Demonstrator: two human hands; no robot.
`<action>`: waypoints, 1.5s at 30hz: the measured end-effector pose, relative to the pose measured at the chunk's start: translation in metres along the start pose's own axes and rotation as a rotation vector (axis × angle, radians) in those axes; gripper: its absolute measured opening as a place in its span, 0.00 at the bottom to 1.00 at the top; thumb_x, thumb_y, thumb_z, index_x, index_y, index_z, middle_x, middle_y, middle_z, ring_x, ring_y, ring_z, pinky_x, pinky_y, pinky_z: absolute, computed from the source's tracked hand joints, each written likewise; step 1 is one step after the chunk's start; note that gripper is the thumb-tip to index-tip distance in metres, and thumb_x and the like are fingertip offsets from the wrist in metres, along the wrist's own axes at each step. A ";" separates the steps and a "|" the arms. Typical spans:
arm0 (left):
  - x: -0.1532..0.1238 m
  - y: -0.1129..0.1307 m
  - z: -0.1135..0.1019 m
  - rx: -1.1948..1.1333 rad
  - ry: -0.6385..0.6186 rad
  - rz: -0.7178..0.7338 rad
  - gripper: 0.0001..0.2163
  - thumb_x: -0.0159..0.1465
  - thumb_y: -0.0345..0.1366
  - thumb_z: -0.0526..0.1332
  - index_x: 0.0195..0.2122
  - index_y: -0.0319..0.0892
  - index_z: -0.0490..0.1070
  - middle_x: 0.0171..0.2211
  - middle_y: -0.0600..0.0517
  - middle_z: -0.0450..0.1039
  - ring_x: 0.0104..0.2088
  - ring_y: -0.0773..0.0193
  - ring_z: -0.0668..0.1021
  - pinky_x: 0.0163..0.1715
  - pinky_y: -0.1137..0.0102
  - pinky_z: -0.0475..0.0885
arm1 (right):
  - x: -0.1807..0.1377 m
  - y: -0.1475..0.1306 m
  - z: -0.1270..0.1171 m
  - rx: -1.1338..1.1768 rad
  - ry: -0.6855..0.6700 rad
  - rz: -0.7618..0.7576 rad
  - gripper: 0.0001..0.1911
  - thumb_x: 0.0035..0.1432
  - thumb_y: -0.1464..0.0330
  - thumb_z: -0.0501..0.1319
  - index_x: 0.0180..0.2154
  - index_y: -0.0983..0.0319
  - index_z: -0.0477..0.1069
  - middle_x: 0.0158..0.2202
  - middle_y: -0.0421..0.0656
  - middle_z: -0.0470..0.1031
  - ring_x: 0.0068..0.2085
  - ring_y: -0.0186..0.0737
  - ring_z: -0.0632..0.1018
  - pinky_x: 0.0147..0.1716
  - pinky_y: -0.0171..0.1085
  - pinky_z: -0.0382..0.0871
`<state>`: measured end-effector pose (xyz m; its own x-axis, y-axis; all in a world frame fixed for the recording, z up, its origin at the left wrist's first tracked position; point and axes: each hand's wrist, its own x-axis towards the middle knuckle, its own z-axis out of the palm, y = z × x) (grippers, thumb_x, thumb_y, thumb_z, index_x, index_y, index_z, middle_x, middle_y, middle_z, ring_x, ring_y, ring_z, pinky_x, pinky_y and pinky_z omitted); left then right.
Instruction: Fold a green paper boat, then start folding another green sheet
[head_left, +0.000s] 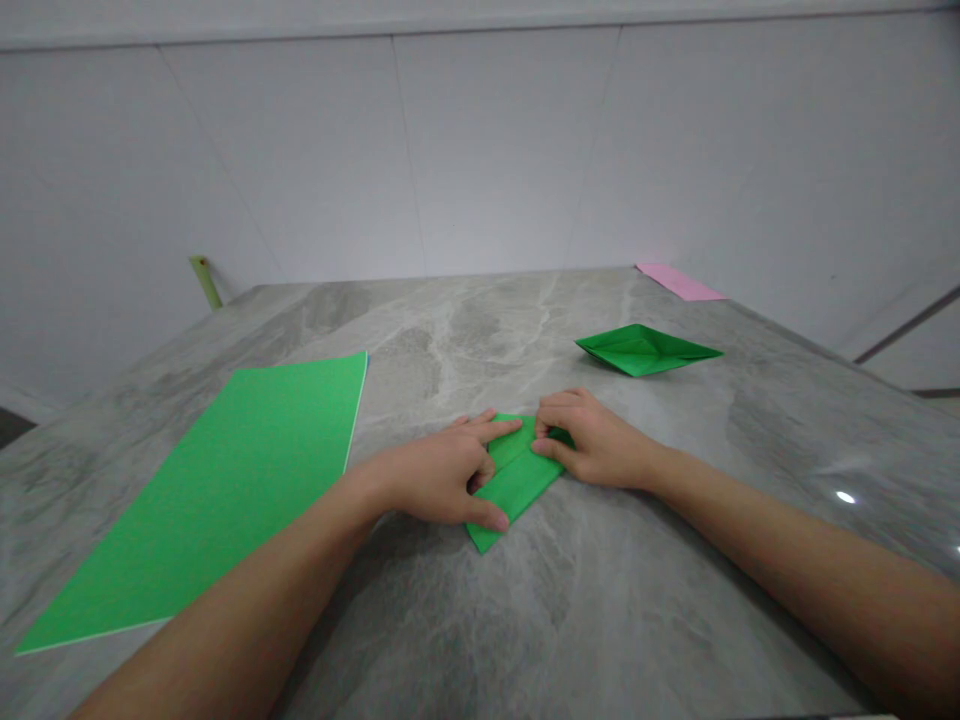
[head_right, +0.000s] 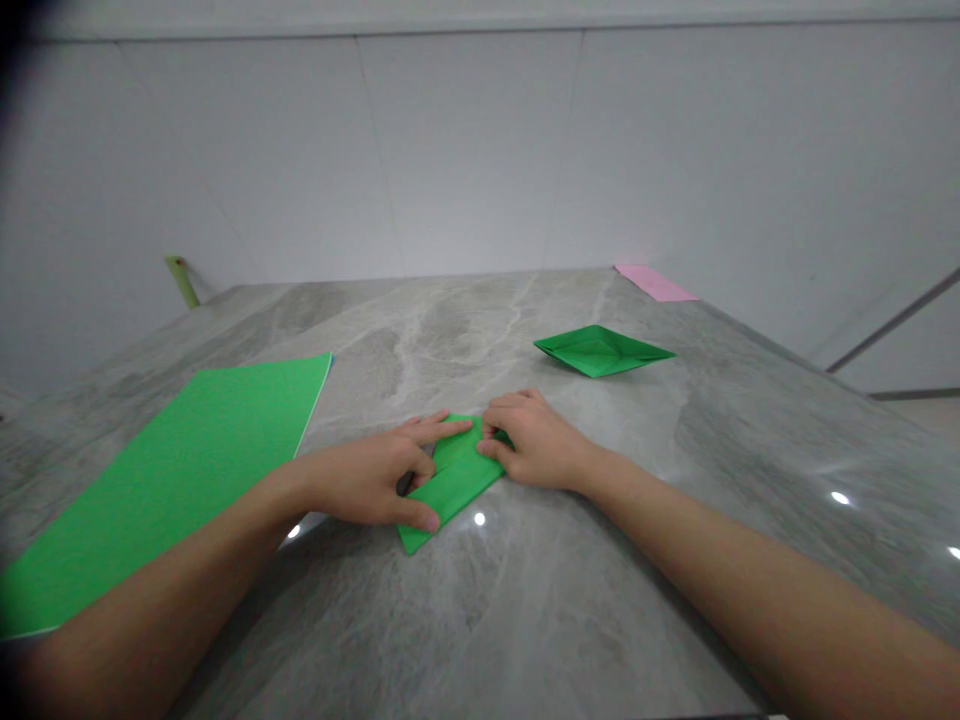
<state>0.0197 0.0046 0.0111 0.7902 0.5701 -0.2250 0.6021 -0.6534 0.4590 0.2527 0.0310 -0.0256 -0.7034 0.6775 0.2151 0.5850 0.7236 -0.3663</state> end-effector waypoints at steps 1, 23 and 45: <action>0.000 0.000 0.001 0.000 0.013 -0.001 0.18 0.56 0.48 0.69 0.20 0.41 0.68 0.69 0.47 0.50 0.69 0.49 0.48 0.66 0.55 0.47 | 0.000 0.000 0.000 -0.003 0.000 0.000 0.06 0.60 0.68 0.59 0.30 0.62 0.67 0.29 0.41 0.71 0.35 0.40 0.73 0.43 0.43 0.59; -0.003 -0.001 -0.003 -0.032 -0.069 0.023 0.18 0.51 0.48 0.73 0.22 0.39 0.70 0.71 0.45 0.42 0.70 0.43 0.42 0.65 0.48 0.44 | 0.001 0.001 0.001 -0.001 0.009 0.000 0.07 0.60 0.68 0.60 0.30 0.62 0.67 0.29 0.41 0.72 0.35 0.40 0.73 0.43 0.42 0.60; -0.004 0.005 0.002 -0.049 -0.066 -0.006 0.05 0.60 0.38 0.68 0.33 0.43 0.75 0.71 0.46 0.44 0.69 0.46 0.35 0.65 0.45 0.40 | 0.003 0.006 0.004 -0.023 0.028 0.040 0.08 0.59 0.66 0.63 0.30 0.62 0.68 0.30 0.42 0.72 0.39 0.43 0.70 0.42 0.42 0.58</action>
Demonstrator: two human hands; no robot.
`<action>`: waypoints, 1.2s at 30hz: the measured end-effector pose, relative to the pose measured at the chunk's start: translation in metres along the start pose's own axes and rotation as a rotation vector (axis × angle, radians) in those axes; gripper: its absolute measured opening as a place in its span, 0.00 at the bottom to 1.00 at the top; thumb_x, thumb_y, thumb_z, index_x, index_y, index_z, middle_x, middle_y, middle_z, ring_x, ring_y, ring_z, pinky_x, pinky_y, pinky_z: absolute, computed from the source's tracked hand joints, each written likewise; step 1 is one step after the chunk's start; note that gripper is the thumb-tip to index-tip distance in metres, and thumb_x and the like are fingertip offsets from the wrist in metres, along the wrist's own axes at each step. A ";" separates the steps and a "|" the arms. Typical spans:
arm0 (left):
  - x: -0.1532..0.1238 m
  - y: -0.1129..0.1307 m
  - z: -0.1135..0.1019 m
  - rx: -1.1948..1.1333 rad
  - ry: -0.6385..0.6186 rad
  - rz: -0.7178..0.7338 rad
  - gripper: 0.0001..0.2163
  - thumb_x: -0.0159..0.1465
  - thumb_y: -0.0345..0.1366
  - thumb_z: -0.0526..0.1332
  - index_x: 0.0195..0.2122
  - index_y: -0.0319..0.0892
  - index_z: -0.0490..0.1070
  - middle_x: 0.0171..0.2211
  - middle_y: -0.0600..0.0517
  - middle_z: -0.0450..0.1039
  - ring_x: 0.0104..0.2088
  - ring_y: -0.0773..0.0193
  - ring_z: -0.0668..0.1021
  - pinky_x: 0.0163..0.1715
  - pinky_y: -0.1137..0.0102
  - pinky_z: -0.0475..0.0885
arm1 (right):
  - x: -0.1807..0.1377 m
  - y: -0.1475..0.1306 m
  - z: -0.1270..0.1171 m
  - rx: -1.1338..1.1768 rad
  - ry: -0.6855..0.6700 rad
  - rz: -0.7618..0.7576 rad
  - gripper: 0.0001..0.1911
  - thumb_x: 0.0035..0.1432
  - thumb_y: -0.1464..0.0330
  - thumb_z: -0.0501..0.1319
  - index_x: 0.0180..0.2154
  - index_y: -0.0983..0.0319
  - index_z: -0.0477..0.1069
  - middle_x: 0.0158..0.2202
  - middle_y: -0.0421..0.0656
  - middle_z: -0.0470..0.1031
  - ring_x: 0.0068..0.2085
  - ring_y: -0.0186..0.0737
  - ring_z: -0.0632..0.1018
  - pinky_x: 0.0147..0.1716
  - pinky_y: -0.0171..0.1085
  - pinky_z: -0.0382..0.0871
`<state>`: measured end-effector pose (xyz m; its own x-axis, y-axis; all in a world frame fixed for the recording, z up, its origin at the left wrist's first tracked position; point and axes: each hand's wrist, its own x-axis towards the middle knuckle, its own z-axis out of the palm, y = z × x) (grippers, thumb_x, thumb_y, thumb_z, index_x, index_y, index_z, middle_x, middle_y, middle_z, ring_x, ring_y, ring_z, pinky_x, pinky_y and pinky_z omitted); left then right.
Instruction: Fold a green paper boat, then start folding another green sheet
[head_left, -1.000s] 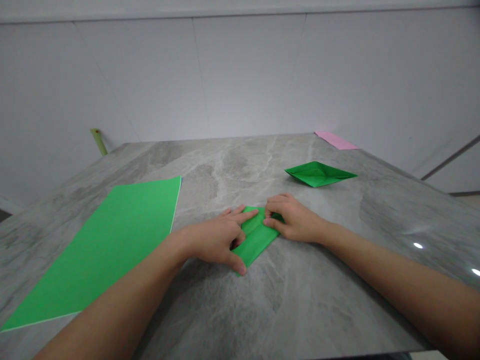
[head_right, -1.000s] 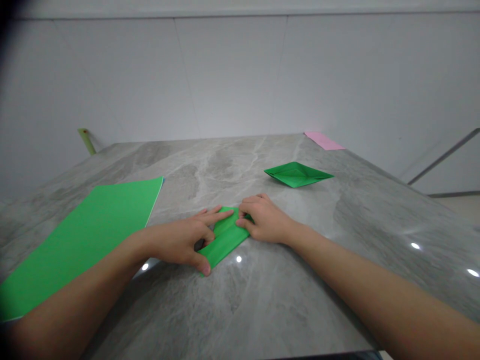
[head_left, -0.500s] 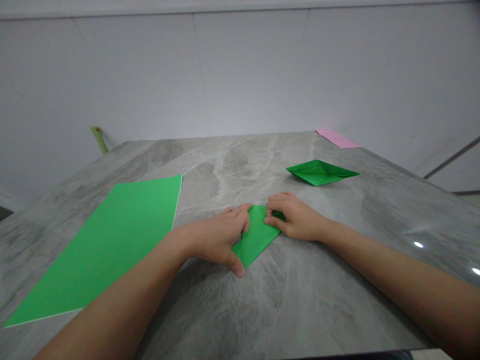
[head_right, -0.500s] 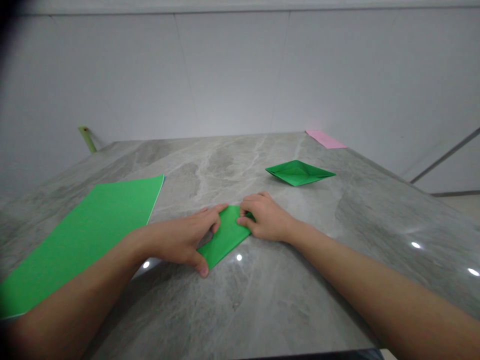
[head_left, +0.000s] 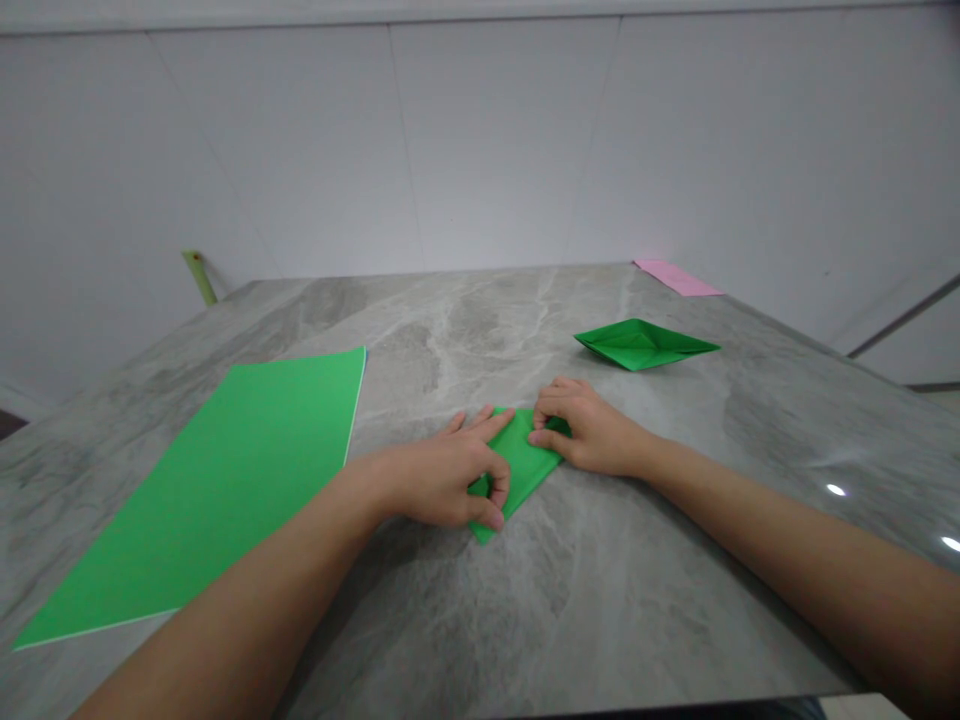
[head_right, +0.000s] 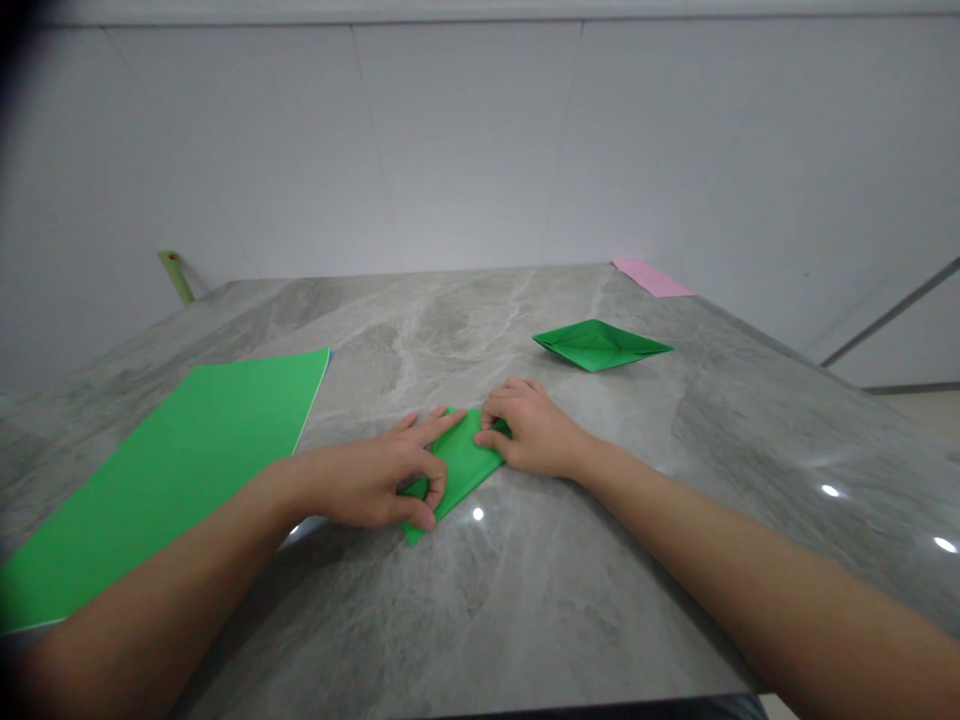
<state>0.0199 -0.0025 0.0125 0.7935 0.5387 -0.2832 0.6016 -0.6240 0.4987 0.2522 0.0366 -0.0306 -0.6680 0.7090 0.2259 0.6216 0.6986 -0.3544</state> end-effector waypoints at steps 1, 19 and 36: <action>0.000 0.000 0.001 0.001 0.001 -0.005 0.05 0.60 0.37 0.68 0.33 0.43 0.75 0.71 0.46 0.44 0.69 0.47 0.35 0.65 0.45 0.40 | 0.000 0.000 0.000 0.000 -0.001 0.001 0.08 0.59 0.66 0.63 0.30 0.62 0.68 0.31 0.42 0.72 0.39 0.43 0.70 0.42 0.42 0.58; 0.010 0.019 0.019 0.102 0.097 -0.210 0.05 0.52 0.29 0.63 0.27 0.41 0.66 0.71 0.41 0.38 0.69 0.42 0.40 0.63 0.40 0.40 | 0.001 -0.001 0.001 0.007 0.018 0.013 0.07 0.58 0.68 0.63 0.30 0.62 0.68 0.31 0.42 0.72 0.39 0.43 0.69 0.42 0.42 0.59; 0.009 0.019 0.020 0.099 0.126 -0.216 0.07 0.54 0.32 0.64 0.24 0.41 0.65 0.71 0.42 0.41 0.69 0.46 0.43 0.63 0.41 0.42 | 0.002 -0.002 0.000 0.001 0.014 0.058 0.06 0.57 0.67 0.65 0.30 0.62 0.71 0.34 0.44 0.70 0.42 0.45 0.69 0.44 0.44 0.60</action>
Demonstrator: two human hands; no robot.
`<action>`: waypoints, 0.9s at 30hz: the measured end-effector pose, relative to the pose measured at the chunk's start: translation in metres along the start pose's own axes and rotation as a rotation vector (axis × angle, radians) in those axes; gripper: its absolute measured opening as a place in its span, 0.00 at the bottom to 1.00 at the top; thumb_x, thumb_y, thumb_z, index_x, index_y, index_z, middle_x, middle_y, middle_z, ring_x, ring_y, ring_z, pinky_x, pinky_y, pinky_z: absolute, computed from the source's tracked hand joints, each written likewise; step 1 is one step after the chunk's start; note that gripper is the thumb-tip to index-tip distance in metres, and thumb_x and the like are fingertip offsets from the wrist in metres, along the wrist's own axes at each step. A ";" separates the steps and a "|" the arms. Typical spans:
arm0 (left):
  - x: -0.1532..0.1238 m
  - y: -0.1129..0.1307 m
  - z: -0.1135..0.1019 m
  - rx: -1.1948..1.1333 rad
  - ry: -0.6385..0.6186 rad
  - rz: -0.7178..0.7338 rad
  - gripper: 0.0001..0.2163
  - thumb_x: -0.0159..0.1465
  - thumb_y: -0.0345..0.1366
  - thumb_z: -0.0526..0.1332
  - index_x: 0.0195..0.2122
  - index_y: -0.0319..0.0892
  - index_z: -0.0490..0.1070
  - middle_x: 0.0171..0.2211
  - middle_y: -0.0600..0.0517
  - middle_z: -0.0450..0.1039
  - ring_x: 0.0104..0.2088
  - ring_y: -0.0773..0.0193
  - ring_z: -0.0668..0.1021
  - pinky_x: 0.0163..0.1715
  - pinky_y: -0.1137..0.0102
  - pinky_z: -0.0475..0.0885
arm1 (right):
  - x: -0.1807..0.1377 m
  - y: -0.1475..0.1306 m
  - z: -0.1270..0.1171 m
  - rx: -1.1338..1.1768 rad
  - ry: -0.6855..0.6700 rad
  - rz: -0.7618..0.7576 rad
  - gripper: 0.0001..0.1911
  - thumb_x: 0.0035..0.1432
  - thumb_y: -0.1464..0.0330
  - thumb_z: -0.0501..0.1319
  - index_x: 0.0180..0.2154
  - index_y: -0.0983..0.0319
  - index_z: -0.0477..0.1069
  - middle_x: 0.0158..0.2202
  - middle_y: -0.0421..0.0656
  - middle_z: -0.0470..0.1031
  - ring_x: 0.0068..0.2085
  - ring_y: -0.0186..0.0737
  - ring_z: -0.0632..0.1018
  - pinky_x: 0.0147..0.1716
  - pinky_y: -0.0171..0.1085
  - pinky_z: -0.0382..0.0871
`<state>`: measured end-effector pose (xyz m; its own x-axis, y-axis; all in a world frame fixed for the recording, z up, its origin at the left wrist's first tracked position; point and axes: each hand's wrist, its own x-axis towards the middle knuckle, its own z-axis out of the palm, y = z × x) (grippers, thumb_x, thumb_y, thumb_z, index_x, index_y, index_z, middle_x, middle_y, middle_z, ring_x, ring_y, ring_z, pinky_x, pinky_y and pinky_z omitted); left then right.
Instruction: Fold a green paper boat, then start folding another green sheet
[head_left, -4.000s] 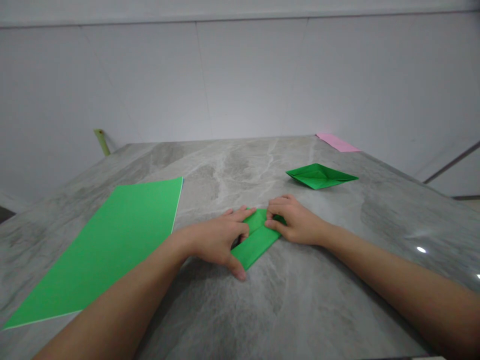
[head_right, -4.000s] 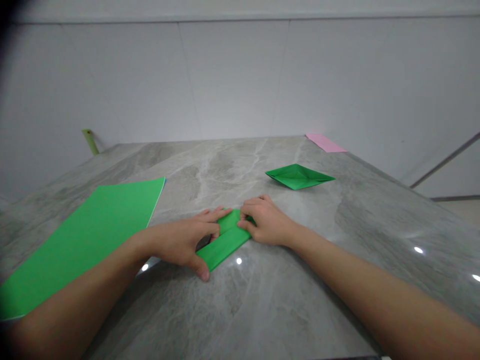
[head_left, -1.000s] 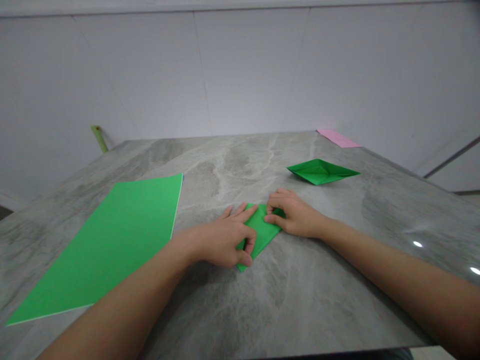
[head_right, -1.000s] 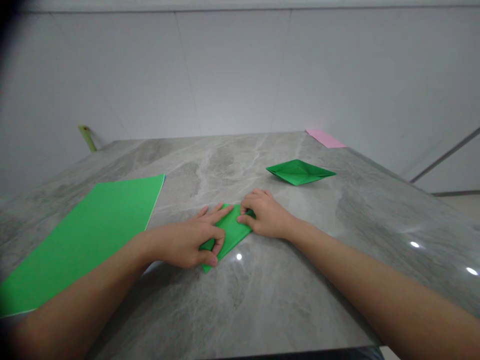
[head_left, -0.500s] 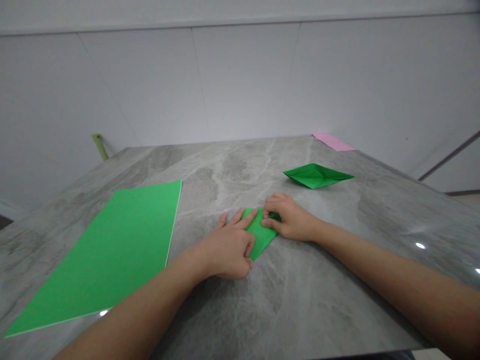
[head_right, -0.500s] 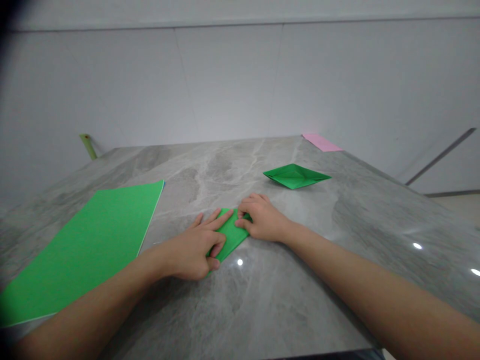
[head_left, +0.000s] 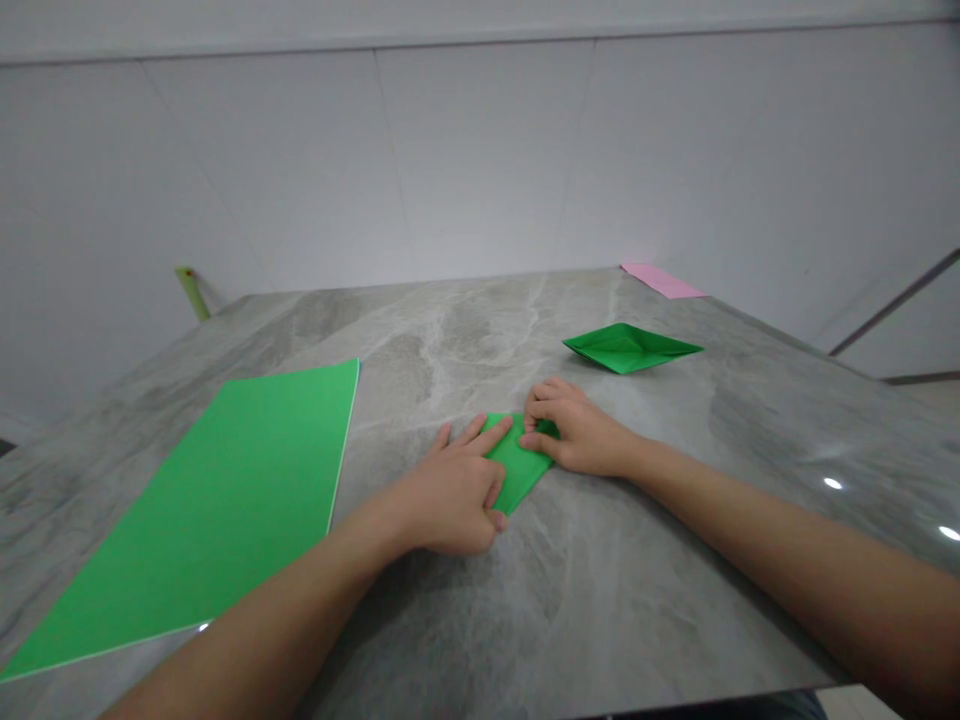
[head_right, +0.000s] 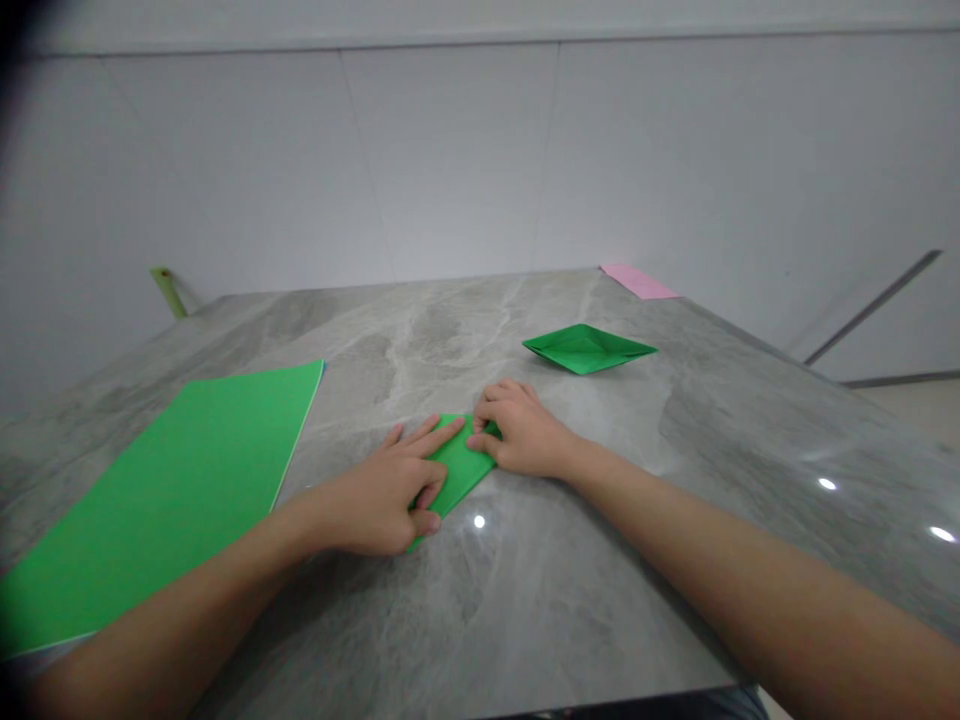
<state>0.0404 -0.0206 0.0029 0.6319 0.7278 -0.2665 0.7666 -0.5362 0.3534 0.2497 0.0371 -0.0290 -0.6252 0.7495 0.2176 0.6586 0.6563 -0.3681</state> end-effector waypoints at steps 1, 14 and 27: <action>0.000 0.000 0.000 -0.001 0.010 -0.006 0.07 0.54 0.33 0.64 0.24 0.41 0.65 0.71 0.42 0.42 0.69 0.46 0.43 0.63 0.42 0.43 | 0.000 0.000 0.000 0.000 0.000 0.002 0.06 0.56 0.67 0.65 0.30 0.62 0.71 0.34 0.44 0.70 0.42 0.45 0.69 0.44 0.44 0.60; 0.004 -0.002 0.002 -0.032 0.076 -0.033 0.08 0.55 0.37 0.67 0.25 0.41 0.69 0.70 0.43 0.45 0.69 0.46 0.47 0.64 0.44 0.46 | -0.002 -0.003 0.002 -0.108 0.114 -0.016 0.06 0.56 0.65 0.66 0.31 0.62 0.73 0.39 0.46 0.72 0.47 0.49 0.68 0.52 0.51 0.57; 0.008 -0.011 0.001 -0.074 0.107 -0.038 0.09 0.59 0.38 0.65 0.27 0.41 0.68 0.68 0.43 0.52 0.68 0.43 0.51 0.64 0.46 0.49 | -0.018 -0.031 -0.003 -0.136 0.170 -0.125 0.33 0.55 0.54 0.62 0.58 0.61 0.63 0.59 0.57 0.59 0.62 0.63 0.59 0.60 0.65 0.44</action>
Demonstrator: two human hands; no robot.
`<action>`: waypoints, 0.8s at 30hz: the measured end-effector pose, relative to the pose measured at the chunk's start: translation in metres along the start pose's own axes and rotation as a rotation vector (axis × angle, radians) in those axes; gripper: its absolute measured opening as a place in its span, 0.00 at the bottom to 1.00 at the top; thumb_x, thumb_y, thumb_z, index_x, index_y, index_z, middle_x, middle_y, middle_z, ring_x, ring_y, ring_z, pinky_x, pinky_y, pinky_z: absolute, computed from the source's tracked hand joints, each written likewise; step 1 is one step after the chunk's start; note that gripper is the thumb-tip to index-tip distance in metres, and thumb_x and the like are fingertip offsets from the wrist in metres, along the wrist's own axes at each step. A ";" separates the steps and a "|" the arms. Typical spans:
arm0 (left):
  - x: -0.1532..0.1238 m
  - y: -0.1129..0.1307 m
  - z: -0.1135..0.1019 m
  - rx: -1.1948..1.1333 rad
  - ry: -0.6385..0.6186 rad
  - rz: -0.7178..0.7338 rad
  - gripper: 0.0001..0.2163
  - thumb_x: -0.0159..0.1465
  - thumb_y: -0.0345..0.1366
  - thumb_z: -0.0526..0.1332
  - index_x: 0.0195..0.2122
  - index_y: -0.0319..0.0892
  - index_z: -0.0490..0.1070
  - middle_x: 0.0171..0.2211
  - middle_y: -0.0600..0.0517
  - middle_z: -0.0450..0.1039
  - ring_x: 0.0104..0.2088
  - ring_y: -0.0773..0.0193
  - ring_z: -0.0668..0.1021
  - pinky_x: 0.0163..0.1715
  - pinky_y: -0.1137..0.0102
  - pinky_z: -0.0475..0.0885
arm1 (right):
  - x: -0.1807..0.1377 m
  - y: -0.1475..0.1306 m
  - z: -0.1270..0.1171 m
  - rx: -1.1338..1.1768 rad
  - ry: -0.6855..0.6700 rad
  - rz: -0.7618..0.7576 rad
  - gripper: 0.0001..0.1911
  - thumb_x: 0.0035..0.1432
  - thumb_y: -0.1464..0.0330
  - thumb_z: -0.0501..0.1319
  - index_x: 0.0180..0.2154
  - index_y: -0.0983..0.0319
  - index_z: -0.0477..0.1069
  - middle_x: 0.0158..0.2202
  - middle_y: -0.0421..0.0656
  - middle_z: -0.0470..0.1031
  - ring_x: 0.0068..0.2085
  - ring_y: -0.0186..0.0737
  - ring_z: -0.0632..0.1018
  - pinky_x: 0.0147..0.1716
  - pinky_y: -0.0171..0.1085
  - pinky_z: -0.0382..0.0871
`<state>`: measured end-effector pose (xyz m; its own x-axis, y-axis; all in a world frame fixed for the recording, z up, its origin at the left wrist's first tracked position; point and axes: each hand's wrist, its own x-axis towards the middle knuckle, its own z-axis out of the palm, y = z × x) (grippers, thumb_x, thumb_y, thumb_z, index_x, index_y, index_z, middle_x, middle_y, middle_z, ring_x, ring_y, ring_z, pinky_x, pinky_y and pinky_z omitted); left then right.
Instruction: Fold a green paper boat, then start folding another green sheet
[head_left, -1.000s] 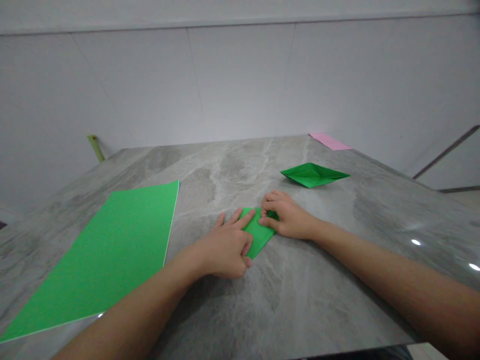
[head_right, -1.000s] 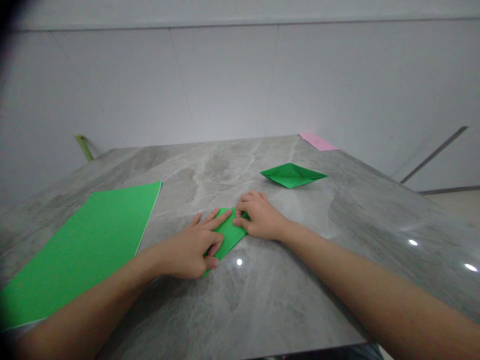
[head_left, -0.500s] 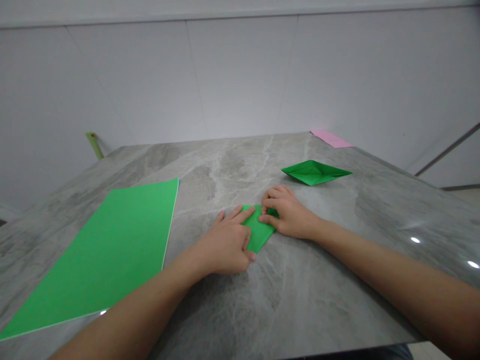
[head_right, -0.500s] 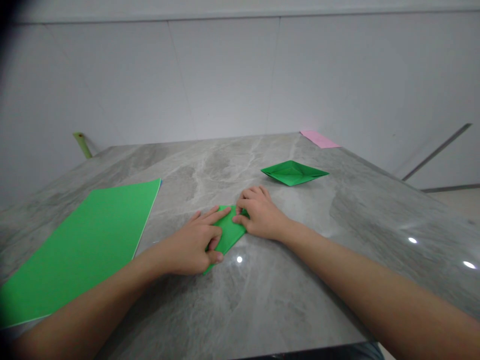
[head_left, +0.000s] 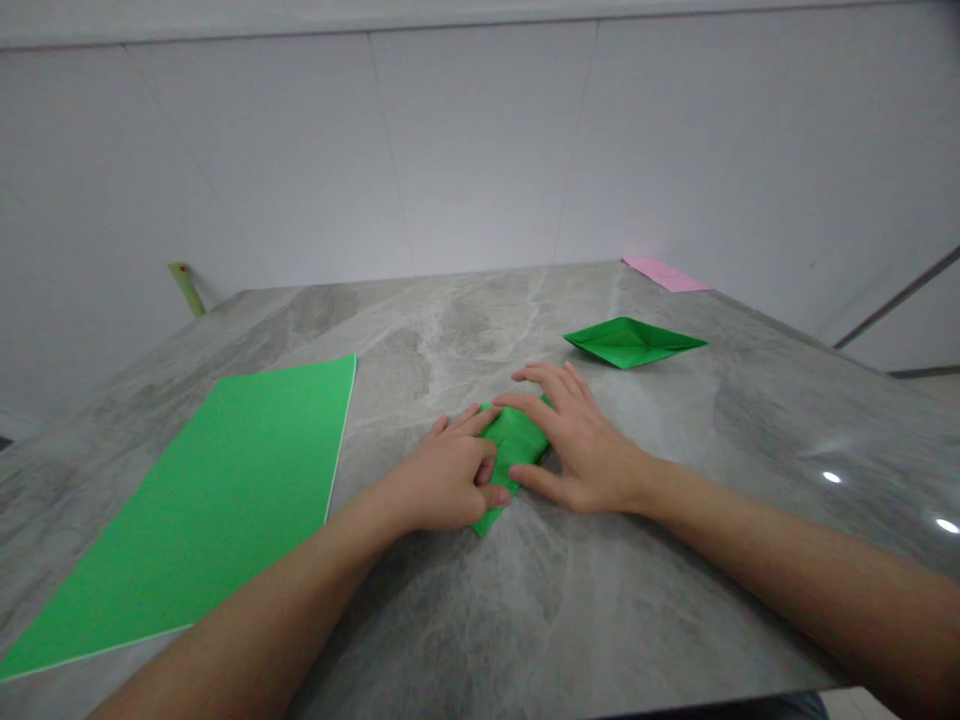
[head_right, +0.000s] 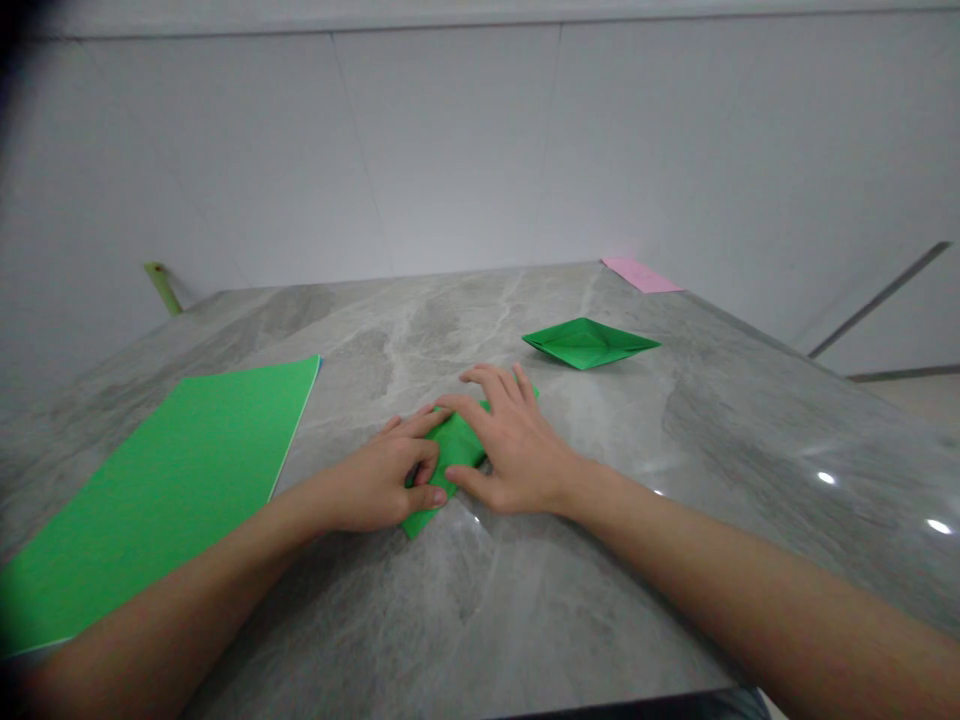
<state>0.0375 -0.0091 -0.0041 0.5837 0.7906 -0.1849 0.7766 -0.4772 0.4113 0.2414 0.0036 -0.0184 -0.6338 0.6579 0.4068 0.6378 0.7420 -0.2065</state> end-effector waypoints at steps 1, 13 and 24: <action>0.000 0.000 0.000 0.001 0.004 0.010 0.08 0.59 0.38 0.65 0.27 0.41 0.68 0.67 0.43 0.55 0.68 0.43 0.53 0.64 0.46 0.50 | -0.001 -0.005 0.001 0.012 -0.046 -0.017 0.36 0.55 0.52 0.62 0.61 0.59 0.60 0.62 0.57 0.57 0.64 0.64 0.55 0.60 0.67 0.42; -0.003 -0.001 -0.005 0.017 -0.031 0.070 0.07 0.59 0.34 0.61 0.26 0.43 0.63 0.64 0.43 0.58 0.68 0.48 0.54 0.63 0.43 0.50 | -0.002 -0.015 0.008 0.029 -0.154 0.044 0.42 0.56 0.53 0.62 0.66 0.61 0.50 0.66 0.61 0.51 0.69 0.69 0.43 0.59 0.73 0.38; -0.003 0.001 -0.003 0.040 -0.057 0.044 0.04 0.59 0.32 0.61 0.28 0.41 0.65 0.71 0.42 0.42 0.69 0.45 0.46 0.64 0.43 0.48 | 0.000 -0.011 0.009 0.066 -0.213 0.123 0.46 0.53 0.62 0.65 0.68 0.62 0.44 0.68 0.63 0.45 0.69 0.70 0.37 0.58 0.75 0.38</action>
<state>0.0359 -0.0105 0.0000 0.6294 0.7459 -0.2181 0.7579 -0.5271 0.3844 0.2303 -0.0037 -0.0239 -0.6356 0.7507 0.1802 0.6899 0.6571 -0.3037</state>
